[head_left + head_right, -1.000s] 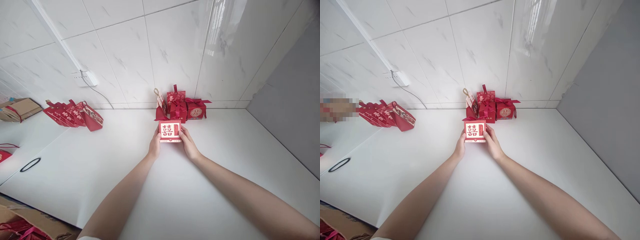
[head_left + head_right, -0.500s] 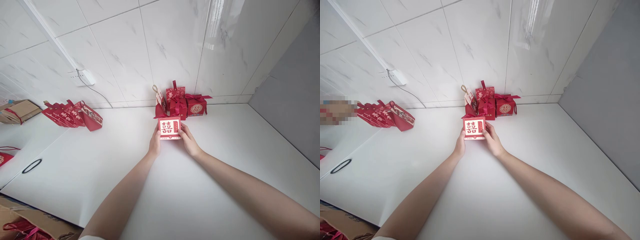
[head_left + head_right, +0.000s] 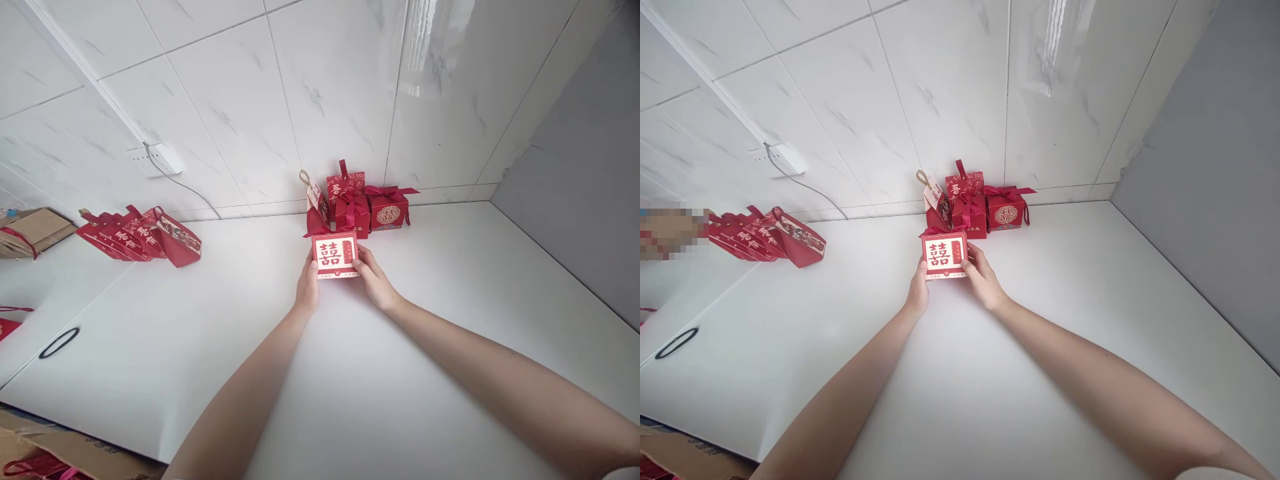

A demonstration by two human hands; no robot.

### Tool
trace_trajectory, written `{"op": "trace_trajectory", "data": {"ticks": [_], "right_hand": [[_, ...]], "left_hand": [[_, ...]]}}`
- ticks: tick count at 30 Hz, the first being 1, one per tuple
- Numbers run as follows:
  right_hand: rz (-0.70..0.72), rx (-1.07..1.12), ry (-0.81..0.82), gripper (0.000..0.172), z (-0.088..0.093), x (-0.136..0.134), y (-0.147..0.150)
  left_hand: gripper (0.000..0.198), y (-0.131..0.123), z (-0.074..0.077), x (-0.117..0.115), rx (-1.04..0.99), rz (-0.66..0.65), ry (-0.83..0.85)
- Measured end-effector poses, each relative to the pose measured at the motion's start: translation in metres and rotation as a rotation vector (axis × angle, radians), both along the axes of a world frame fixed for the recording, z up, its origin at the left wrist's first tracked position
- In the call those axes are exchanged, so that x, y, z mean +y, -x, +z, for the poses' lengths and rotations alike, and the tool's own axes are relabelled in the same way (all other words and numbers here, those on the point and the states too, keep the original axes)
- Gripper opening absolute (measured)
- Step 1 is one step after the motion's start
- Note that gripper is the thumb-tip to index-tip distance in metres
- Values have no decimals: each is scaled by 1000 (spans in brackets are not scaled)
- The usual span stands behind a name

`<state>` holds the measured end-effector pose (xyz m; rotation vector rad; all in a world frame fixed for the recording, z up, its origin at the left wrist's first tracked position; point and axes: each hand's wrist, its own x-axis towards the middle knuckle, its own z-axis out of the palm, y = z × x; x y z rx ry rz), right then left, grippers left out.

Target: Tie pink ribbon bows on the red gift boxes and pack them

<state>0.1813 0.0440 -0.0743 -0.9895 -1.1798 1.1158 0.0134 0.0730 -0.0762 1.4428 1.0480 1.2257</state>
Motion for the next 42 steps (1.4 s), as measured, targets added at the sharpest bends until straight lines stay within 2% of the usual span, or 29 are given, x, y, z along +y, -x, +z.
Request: {"op": "trace_trajectory", "data": {"ticks": [28,35,39,42], "right_hand": [[-22,-11,8,47,-12,3,-3],[-21,1,6,45,-9,2,-3],[-52,-25,-73,49,-6,-3,-3],[-113,-113,-141,61,-6,-6,-3]], "left_hand": [[57,1,4,-6,93,58,2],[58,1,5,-6,100,63,8],[61,3,8,-7,66,121,29],[65,3,10,-8,3,157,-4]]}}
